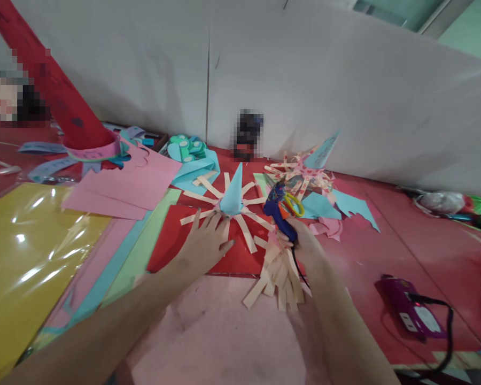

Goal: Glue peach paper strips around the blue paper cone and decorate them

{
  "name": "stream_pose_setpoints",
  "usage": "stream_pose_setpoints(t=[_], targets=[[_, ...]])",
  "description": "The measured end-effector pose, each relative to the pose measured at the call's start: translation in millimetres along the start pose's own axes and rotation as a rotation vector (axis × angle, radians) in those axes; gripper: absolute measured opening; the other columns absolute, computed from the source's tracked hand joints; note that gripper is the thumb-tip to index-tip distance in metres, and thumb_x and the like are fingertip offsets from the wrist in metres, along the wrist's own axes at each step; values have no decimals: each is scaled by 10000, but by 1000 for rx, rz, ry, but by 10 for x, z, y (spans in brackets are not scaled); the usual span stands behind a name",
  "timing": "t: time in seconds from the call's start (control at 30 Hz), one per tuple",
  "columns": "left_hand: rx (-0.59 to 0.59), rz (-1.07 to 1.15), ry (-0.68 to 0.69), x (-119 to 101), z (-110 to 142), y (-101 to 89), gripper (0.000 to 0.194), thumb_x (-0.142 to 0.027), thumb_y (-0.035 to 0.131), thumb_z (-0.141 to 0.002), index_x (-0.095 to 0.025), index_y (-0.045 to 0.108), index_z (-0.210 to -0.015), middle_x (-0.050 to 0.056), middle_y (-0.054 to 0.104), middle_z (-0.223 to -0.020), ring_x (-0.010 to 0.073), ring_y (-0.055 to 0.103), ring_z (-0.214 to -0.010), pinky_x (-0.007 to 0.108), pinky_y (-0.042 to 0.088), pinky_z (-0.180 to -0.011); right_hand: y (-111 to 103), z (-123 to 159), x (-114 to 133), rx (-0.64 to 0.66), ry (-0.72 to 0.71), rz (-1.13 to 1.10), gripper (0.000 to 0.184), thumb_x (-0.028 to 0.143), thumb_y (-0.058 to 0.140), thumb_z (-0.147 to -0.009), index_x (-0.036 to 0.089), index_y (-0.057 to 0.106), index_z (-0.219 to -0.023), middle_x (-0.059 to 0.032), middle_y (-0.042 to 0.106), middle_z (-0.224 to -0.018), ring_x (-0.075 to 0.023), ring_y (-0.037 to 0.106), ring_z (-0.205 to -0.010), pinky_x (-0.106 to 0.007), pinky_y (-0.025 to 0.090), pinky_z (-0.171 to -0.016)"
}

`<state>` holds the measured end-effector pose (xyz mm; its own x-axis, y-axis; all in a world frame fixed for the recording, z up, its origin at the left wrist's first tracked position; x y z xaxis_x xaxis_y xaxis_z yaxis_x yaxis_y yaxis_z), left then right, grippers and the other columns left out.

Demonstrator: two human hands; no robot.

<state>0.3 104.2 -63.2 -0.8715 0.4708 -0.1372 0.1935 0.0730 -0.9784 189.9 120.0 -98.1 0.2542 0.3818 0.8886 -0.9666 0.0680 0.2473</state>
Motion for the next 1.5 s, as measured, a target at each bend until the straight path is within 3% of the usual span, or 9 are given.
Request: stream_pose_setpoints(t=[0.3, 0.43, 0.6, 0.83, 0.97, 1.1, 1.3, 1.4, 1.5], targets=[[-90, 6, 18, 73, -48, -110, 451, -50, 370, -829, -182, 506, -1238, 87, 572, -1259, 233, 491, -1215, 523, 187, -1119, -1, -17, -3, 16, 11, -18, 237, 384, 571, -709, 150, 561, -672, 50, 408, -397, -40, 277, -315, -168, 197, -307], [-121, 34, 32, 167, -75, -159, 346, -73, 376, -882, -192, 584, -1131, 58, 649, -1151, 217, 582, -1094, 441, 344, -1051, 7, -17, -1, 12, 17, -17, 248, 388, 562, -710, 142, 573, -679, 53, 403, -382, -32, 264, -297, -161, 196, -304], [-198, 223, -158, 375, -65, -266, 253, -158, 406, -905, -214, 615, -1038, 35, 663, -1111, 221, 640, -961, 346, 510, -794, -18, -8, -6, -38, 17, -35, 241, 384, 554, -717, 149, 559, -660, 57, 402, -377, -27, 251, -293, -152, 202, -296], [-378, 572, -144, 414, -28, -401, 204, -170, 411, -891, -216, 591, -976, 23, 663, -1076, 170, 622, -988, 303, 494, -857, -186, 11, 185, -183, -123, -136, 194, 351, 637, -655, 171, 568, -679, 43, 492, -468, -35, 303, -334, -151, 198, -278], [-392, 744, -73, 392, -48, -440, 186, -207, 421, -891, -215, 586, -977, 33, 659, -1073, 159, 609, -1020, 299, 480, -903, -322, 53, 328, -308, -263, -184, 206, 311, 682, -603, 172, 577, -713, 33, 585, -608, -21, 350, -352, -153, 225, -282], [-372, 808, -49, 492, -107, -420, 213, -179, 415, -841, -210, 621, -887, 40, 657, -1076, 179, 587, -1071, 335, 451, -962, -357, 47, 330, -333, -281, -203, 226, 324, 692, -596, 168, 570, -704, 39, 579, -604, -22, 367, -351, -159, 222, -278], [-348, 672, -271, 888, -115, -319, 429, -35, 343, -611, -226, 682, -792, 8, 619, -1174, 189, 553, -1129, 365, 407, -1020, -327, 34, 327, -308, -296, -197, 258, 334, 713, -581, 172, 532, -667, 41, 561, -571, -31, 376, -344, -163, 206, -271], [-434, 698, -312, 1000, -65, -348, 435, -19, 347, -575, -238, 661, -782, -4, 637, -1131, 196, 563, -1104, 392, 411, -1016, -316, 25, 320, -302, -287, -194, 262, 339, 709, -581, 164, 538, -673, 29, 578, -587, -31, 382, -344, -163, 214, -269], [-623, 726, -409, 1153, 42, -391, 507, 5, 359, -543, -247, 623, -894, 9, 610, -1152, 212, 526, -1151, 428, 392, -1032, -333, 20, 318, -318, -291, -189, 259, 346, 703, -581, 166, 541, -671, 27, 590, -583, -32, 381, -335, -165, 216, -263]])
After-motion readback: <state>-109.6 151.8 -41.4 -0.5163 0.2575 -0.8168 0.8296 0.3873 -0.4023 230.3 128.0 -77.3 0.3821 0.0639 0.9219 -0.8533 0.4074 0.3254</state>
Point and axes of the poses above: each hand's wrist, its own z-axis away from the middle knuckle, its own y-axis out of the palm, x = y × z, the point moved 9 cm from there along -z, towards the middle knuckle
